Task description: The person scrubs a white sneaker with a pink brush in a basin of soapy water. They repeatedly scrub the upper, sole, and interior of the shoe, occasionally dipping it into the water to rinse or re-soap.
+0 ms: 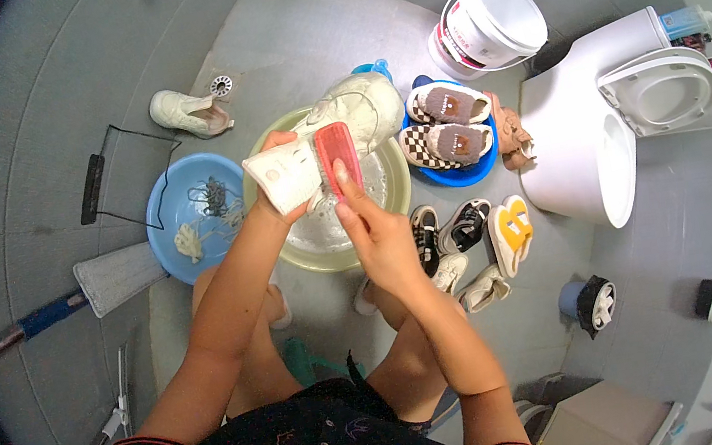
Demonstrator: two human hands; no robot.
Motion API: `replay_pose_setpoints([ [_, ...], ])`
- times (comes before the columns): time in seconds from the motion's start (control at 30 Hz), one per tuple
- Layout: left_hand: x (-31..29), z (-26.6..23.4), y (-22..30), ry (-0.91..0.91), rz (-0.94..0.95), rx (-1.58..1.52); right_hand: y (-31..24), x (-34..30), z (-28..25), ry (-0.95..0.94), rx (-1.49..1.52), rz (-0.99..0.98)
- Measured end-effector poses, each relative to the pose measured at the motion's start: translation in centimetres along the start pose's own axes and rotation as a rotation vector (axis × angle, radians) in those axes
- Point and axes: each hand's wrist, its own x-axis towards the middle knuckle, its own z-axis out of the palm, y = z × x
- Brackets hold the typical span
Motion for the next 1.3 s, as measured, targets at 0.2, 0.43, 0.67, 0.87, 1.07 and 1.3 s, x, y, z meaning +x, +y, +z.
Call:
replay_pose_setpoints([
  [0.2, -0.2, 1.7, -0.5, -0.066, -0.047, -0.002, -0.7, -2.1, 2.9, -0.119, 0.070, -0.013],
  [0.43, -2.0, 3.3, -1.1, -0.319, -0.185, -0.099, -0.5, 1.9, 0.9, 0.145, -0.248, -0.039],
  [0.67, -2.1, 3.6, -0.5, -0.151, -0.028, 0.016, 0.4, -2.1, 2.0, -0.008, -0.222, -0.044],
  [0.87, -2.0, 2.7, -1.7, -0.262, -0.092, 0.040, -1.6, 2.7, 1.9, 0.126, -0.140, 0.080],
  [1.07, -2.3, 3.3, -0.2, -0.191, -0.038, 0.015, 1.1, -2.5, 4.1, 0.117, -0.197, -0.215],
  [1.3, -1.3, 1.3, -2.0, -0.359, -0.121, -0.067, -1.2, 1.2, 2.8, 0.070, -0.175, 0.066],
])
